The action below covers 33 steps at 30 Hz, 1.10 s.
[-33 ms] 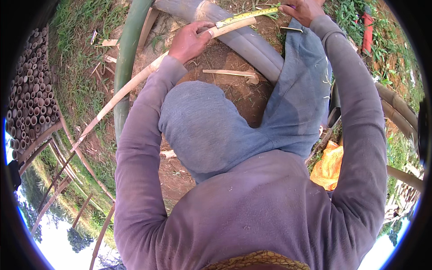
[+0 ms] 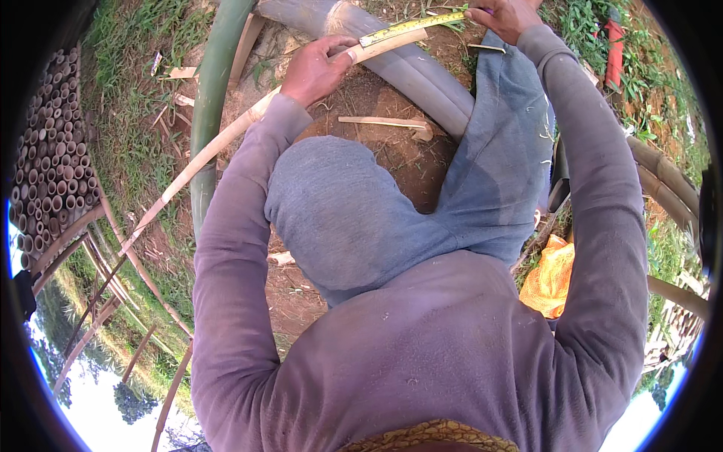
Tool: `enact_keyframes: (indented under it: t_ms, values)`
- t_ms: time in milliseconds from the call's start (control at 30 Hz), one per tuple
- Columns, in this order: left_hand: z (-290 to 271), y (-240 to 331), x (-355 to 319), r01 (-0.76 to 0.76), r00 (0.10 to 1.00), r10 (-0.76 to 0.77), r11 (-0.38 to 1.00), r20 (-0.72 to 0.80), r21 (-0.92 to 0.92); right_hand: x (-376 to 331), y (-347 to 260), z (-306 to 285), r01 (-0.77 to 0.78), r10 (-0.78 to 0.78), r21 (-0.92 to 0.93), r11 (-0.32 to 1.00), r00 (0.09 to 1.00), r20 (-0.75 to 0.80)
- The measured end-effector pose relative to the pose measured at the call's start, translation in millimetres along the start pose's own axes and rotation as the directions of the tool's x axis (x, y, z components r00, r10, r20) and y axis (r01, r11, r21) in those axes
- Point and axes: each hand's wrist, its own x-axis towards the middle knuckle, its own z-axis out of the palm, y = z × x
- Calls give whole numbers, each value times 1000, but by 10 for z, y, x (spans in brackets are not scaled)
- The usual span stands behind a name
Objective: The person measures and cuts bamboo poles using a tape measure, saw, and knife. They split the bamboo into strips, shave them down, and measure the resulting pieces before placing them aside.
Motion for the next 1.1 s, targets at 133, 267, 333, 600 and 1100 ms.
enact_keyframes:
  t_ms: [133, 267, 333, 600, 1100]
  values:
    - [-5, -46, 81, 5, 1000, -5, 998, -2, -56, 42, -13, -38, 24, -23, 76, 997, 1000, -13]
    - [-27, 32, 70, 53, 998, -52, 996, 22, -78, 28, -43, -59, -42, 39, 61, 997, 998, 41]
    - [-36, 41, 63, 44, 999, -43, 997, 17, -70, 24, -35, -28, 9, -7, 90, 996, 1000, -22]
    - [-17, -8, 74, 50, 999, -50, 997, 13, -50, 59, 14, 23, 25, -26, 78, 997, 1000, 6]
    - [-63, 25, -18, -8, 994, 0, 997, -112, -73, -51, 80, 104, -227, 408, 484, 845, 859, -309]
